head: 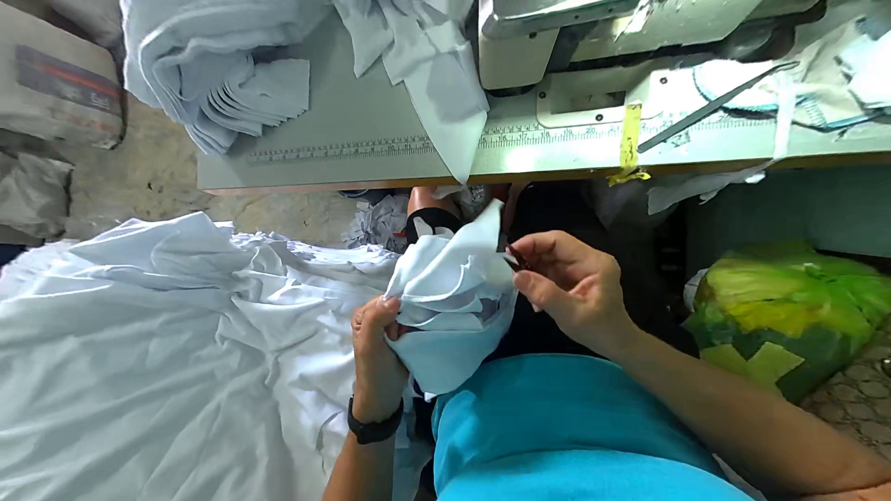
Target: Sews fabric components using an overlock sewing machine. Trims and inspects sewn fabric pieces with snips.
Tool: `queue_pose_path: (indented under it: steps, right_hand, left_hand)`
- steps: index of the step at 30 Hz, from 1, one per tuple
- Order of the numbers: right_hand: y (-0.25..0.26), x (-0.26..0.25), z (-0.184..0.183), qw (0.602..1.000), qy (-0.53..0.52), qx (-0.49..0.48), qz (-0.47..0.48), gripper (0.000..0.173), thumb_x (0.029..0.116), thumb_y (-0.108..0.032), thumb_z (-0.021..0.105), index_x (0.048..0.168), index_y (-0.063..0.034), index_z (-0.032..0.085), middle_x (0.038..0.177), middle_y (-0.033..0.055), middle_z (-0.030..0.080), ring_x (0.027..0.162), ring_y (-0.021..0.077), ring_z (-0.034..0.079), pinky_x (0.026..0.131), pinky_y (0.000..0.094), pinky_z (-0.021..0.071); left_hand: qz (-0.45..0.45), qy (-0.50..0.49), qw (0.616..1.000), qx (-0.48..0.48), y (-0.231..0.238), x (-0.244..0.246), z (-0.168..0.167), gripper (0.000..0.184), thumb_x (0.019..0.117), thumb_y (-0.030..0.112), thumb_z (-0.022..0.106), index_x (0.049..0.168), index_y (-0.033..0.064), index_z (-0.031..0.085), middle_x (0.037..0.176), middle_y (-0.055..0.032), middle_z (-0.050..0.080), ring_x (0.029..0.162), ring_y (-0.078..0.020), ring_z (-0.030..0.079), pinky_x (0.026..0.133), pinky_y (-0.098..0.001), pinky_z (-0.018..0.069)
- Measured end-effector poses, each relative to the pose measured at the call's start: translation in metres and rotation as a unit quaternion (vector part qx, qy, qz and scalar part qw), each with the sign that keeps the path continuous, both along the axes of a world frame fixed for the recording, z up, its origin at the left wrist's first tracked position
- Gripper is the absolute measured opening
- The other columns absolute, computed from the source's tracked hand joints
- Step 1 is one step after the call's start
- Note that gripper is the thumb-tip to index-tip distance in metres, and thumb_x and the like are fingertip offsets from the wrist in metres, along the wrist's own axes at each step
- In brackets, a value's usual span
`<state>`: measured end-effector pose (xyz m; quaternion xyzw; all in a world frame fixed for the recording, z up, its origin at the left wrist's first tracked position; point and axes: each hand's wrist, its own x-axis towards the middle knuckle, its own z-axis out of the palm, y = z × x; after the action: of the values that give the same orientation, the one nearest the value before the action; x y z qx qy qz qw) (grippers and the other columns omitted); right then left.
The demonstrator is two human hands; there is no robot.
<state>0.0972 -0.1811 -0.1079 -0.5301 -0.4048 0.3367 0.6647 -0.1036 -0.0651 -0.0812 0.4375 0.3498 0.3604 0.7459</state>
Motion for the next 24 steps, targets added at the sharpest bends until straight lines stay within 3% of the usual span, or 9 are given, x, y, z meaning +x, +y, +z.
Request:
queue_pose_path:
  steps: [3, 8, 13, 24]
  right_hand:
    - [-0.004, -0.002, 0.000, 0.999, 0.011, -0.002, 0.039, 0.017, 0.0961, -0.013, 0.065, 0.112, -0.0085, 0.067, 0.085, -0.0081, 0.068, 0.069, -0.0060, 0.059, 0.063, 0.0114, 0.0515]
    - [0.001, 0.005, -0.002, 0.969, 0.159, -0.154, 0.113, 0.005, 0.0970, -0.015, 0.065, 0.098, -0.0106, 0.067, 0.070, -0.0076, 0.061, 0.051, -0.0040, 0.049, 0.048, 0.0116, 0.0418]
    - [0.009, 0.011, 0.003, 0.933, 0.254, -0.180, 0.180, 0.007, 0.0974, -0.014, 0.063, 0.095, -0.0092, 0.068, 0.066, -0.0043, 0.061, 0.047, -0.0038, 0.047, 0.044, 0.0108, 0.0389]
    - [0.009, 0.012, 0.002, 0.937, 0.248, -0.177, 0.172, 0.005, 0.0956, -0.012, 0.064, 0.094, -0.0093, 0.068, 0.067, -0.0043, 0.060, 0.048, -0.0031, 0.047, 0.044, 0.0109, 0.0390]
  left_hand:
    - [0.005, -0.025, 1.000, -0.002, -0.003, 0.005, -0.004, 0.027, 0.0906, 0.023, 0.068, 0.064, 0.0184, 0.068, 0.057, 0.0094, 0.060, 0.053, 0.0022, 0.058, 0.055, -0.0167, 0.0511]
    - [-0.003, -0.049, 0.999, 0.013, -0.001, 0.001, -0.008, 0.027, 0.0911, 0.022, 0.068, 0.065, 0.0171, 0.068, 0.057, 0.0088, 0.060, 0.053, 0.0018, 0.058, 0.055, -0.0169, 0.0503]
    - [-0.032, -0.058, 0.998, 0.025, 0.000, -0.003, -0.009, 0.025, 0.0919, 0.019, 0.066, 0.067, 0.0167, 0.070, 0.059, 0.0093, 0.062, 0.055, 0.0022, 0.059, 0.056, -0.0162, 0.0501]
    - [0.011, -0.036, 0.999, 0.038, 0.001, -0.004, -0.010, 0.028, 0.0921, 0.019, 0.064, 0.064, 0.0186, 0.067, 0.057, 0.0100, 0.059, 0.054, 0.0021, 0.058, 0.055, -0.0165, 0.0505]
